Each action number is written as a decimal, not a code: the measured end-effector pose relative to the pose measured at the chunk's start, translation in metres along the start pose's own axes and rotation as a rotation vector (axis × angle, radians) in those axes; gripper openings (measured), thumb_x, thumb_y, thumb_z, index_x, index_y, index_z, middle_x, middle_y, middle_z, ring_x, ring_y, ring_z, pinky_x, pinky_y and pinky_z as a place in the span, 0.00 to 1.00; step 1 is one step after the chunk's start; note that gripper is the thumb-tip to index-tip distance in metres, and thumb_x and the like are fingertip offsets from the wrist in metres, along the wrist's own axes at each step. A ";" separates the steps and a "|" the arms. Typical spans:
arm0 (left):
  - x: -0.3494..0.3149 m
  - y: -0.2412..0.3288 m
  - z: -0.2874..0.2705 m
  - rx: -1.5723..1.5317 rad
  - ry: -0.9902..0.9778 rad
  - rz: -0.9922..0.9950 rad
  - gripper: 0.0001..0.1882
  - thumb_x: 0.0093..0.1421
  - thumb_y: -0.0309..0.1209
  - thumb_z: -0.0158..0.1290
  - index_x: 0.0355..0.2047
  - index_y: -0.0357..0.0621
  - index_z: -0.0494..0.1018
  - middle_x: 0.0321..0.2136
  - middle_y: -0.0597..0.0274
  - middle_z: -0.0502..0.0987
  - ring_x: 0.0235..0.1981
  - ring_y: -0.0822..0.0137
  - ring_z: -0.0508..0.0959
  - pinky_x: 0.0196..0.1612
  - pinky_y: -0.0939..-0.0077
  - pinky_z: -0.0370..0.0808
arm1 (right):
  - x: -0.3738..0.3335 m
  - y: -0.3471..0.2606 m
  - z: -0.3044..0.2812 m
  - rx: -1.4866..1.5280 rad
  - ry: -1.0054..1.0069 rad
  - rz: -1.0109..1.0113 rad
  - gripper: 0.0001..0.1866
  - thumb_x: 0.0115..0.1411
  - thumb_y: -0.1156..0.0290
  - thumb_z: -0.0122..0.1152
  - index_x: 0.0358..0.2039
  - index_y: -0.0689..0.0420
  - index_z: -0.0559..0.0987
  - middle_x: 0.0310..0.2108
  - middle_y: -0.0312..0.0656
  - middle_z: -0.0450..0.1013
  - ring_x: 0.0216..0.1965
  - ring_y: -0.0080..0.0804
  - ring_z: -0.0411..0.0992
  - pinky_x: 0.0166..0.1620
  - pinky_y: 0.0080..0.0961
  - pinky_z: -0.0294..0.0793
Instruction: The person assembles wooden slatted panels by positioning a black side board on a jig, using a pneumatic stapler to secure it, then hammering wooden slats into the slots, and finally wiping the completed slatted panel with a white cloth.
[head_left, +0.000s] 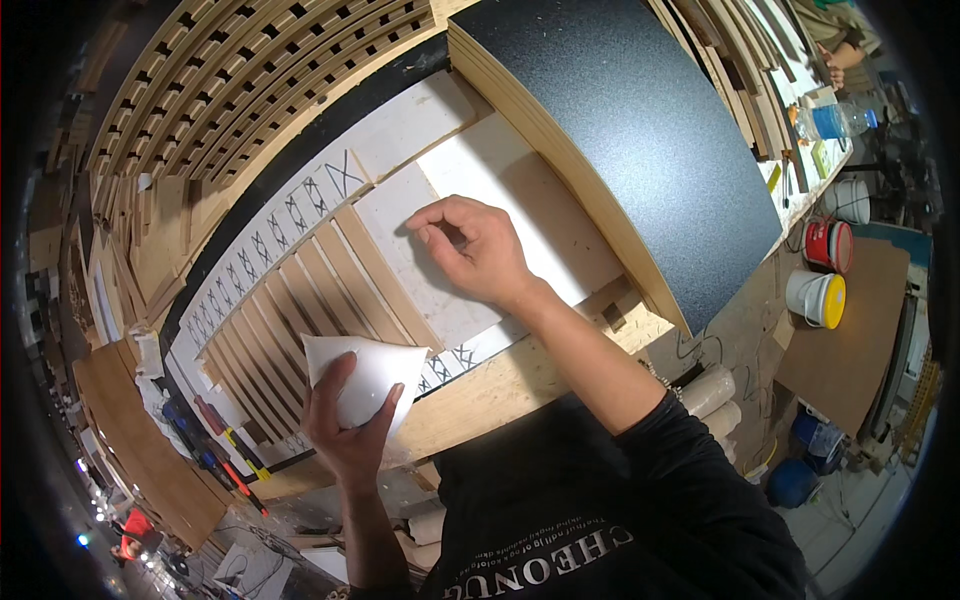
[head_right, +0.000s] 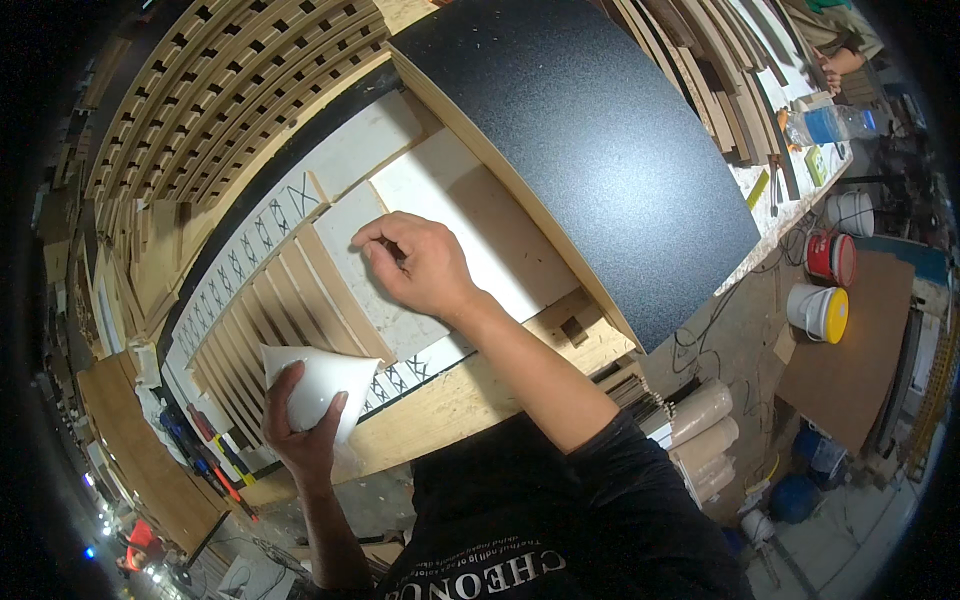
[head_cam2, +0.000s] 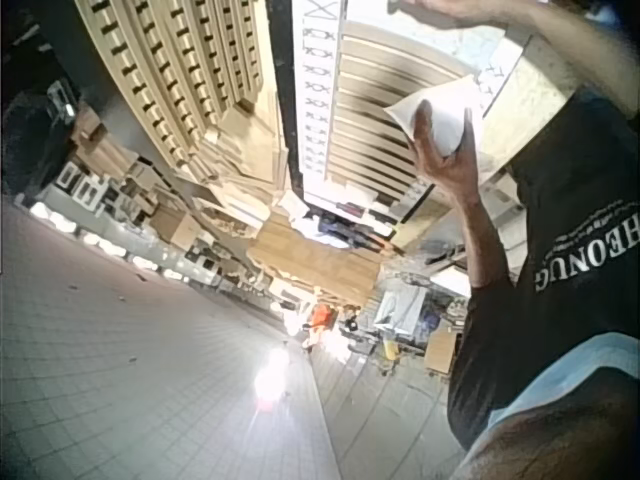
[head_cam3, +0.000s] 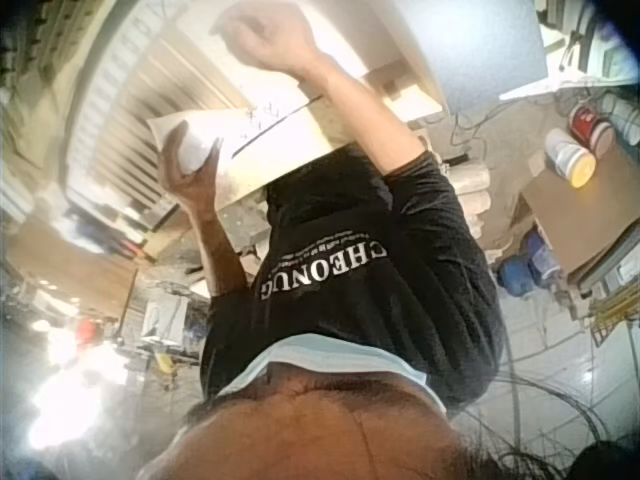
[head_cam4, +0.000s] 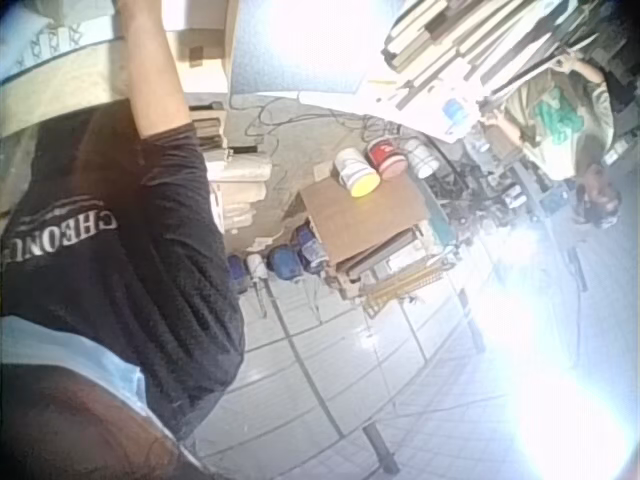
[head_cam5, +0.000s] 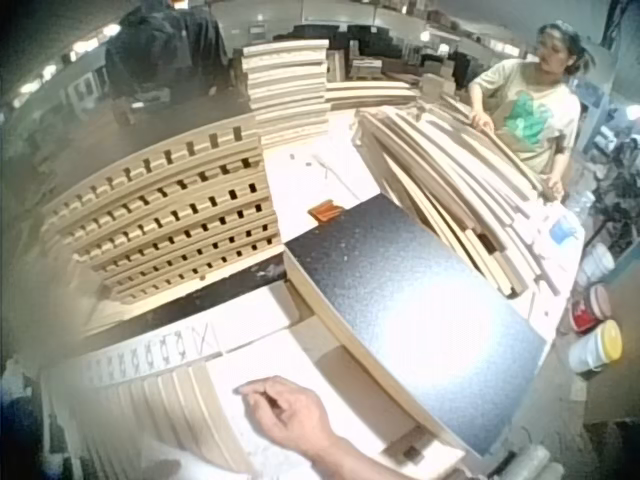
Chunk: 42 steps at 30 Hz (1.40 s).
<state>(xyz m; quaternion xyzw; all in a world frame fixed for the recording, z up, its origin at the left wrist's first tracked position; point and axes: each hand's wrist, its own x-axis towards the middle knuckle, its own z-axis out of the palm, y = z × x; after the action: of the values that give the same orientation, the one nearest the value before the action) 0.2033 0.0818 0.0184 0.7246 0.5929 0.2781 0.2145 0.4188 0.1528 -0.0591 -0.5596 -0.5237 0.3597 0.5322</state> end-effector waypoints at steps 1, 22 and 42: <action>0.001 0.000 0.000 0.000 0.000 0.001 0.28 0.33 0.27 0.70 0.38 0.39 0.75 0.35 0.54 0.78 0.36 0.57 0.78 0.40 0.66 0.74 | 0.000 0.001 0.000 0.000 0.000 -0.001 0.07 0.52 0.73 0.55 0.30 0.56 0.80 0.27 0.42 0.76 0.22 0.31 0.72 0.27 0.23 0.72; 0.017 -0.005 -0.005 -0.003 -0.036 0.051 0.26 0.38 0.24 0.67 0.41 0.39 0.74 0.39 0.56 0.77 0.41 0.61 0.76 0.46 0.67 0.72 | -0.003 0.005 -0.004 0.233 0.026 0.043 0.07 0.48 0.76 0.56 0.29 0.60 0.79 0.22 0.36 0.71 0.19 0.17 0.65 0.24 0.14 0.66; 0.053 -0.005 -0.004 0.069 0.031 0.217 0.23 0.36 0.23 0.68 0.36 0.40 0.75 0.33 0.54 0.78 0.32 0.55 0.78 0.34 0.68 0.76 | -0.002 0.003 -0.005 0.172 0.009 0.041 0.08 0.48 0.76 0.56 0.30 0.60 0.79 0.22 0.36 0.71 0.20 0.17 0.66 0.25 0.15 0.67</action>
<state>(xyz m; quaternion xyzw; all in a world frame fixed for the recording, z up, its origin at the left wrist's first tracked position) 0.2045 0.1345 0.0259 0.7871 0.5234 0.2902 0.1490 0.4239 0.1505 -0.0610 -0.5241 -0.4769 0.4118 0.5729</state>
